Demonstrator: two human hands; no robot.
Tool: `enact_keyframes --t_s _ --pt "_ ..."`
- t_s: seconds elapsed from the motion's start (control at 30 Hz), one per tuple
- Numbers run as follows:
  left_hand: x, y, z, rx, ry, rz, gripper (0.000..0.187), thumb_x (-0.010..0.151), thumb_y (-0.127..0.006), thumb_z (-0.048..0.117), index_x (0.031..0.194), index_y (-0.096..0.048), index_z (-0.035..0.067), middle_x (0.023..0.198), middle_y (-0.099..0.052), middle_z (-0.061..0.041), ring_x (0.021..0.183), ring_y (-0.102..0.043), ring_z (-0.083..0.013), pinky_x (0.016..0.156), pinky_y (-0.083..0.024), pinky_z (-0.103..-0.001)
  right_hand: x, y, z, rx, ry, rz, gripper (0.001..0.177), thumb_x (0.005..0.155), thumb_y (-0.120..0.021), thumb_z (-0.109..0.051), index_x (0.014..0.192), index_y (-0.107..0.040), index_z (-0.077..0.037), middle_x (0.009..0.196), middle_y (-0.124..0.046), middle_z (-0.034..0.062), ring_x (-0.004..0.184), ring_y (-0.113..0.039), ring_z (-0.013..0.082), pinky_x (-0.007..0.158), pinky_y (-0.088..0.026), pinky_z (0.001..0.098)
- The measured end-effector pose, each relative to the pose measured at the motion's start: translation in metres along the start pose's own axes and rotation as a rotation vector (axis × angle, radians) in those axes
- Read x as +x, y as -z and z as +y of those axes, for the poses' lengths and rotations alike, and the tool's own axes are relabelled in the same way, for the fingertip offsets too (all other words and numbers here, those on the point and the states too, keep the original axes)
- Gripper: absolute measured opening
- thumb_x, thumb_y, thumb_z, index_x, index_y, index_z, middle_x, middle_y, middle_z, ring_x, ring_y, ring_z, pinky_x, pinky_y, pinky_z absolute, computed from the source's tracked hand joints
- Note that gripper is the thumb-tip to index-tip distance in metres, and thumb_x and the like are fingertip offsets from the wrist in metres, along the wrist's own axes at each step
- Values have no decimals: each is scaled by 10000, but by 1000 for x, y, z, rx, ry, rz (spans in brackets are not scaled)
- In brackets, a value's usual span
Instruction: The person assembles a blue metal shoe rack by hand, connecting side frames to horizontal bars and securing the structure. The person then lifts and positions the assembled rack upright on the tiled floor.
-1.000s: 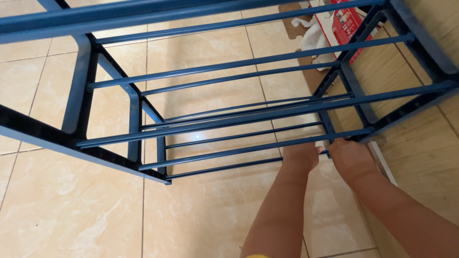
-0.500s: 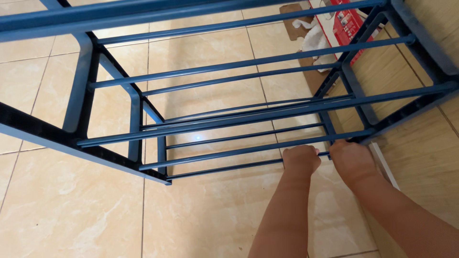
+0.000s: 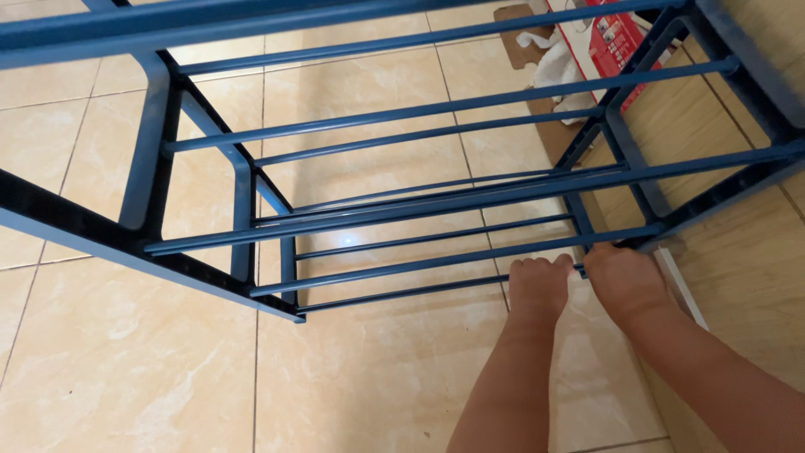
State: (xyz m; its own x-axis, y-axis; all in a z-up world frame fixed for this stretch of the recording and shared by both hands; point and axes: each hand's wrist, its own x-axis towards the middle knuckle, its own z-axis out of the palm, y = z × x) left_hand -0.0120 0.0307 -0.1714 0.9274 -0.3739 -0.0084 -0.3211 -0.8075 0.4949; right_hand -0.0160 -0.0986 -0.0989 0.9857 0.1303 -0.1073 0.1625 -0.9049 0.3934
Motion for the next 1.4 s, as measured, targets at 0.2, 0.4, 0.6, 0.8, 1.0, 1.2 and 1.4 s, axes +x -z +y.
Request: enact_keyframes --t_s 0.2,0.4,0.6,0.8,1.0,1.2,1.4 --pt "8 15 2 -76 86 -165 183 1025 -525 203 1116 -679 243 928 -765 -53 903 -712 -284 819 -469 -433 0 1 -2 -18 -9 -47 107 872 -651 -80 860 -757 -86 1118 -705 133 828 -779 261 680 -644 359" --pt "20 19 -2 -191 141 -290 226 1019 -516 245 1155 -694 275 1069 -756 -51 1032 -714 -282 847 -524 -432 -2 5 -4 -31 -20 -57 106 876 -651 -80 867 -755 -96 1121 -703 111 833 -781 255 693 -643 358" --pt "24 15 0 -130 98 -304 277 1060 -493 374 1148 -658 170 1069 -742 -101 1041 -680 -318 868 -483 -463 -1 -2 -2 29 -19 -21 96 859 -663 -81 842 -758 -89 1124 -703 120 839 -776 266 686 -641 356" --pt "-11 -12 -8 204 -132 326 270 927 -591 378 1027 -631 130 912 -688 -79 912 -657 -278 830 -455 -447 -2 -1 -3 -55 13 4 109 870 -642 -92 877 -750 -93 1061 -702 146 805 -775 257 657 -641 357" --pt "-13 -3 -15 58 -47 178 107 1001 -578 237 1047 -657 180 848 -693 -70 865 -656 -289 810 -449 -448 -1 -3 -3 -38 8 -1 108 856 -650 -97 857 -758 -98 1086 -695 141 787 -774 261 653 -640 360" --pt "-7 16 -9 -18 31 -28 170 1046 -523 265 1075 -655 161 844 -737 -97 844 -678 -323 786 -455 -463 -2 1 -4 21 6 -9 100 856 -666 -114 847 -765 -116 1060 -701 127 799 -772 259 667 -637 364" --pt "8 19 -13 -118 102 -193 233 1043 -498 340 1093 -667 187 917 -750 -114 906 -710 -344 758 -491 -490 -1 -3 -3 -27 20 -7 102 837 -669 -93 846 -769 -110 1093 -702 118 822 -774 250 662 -641 347"
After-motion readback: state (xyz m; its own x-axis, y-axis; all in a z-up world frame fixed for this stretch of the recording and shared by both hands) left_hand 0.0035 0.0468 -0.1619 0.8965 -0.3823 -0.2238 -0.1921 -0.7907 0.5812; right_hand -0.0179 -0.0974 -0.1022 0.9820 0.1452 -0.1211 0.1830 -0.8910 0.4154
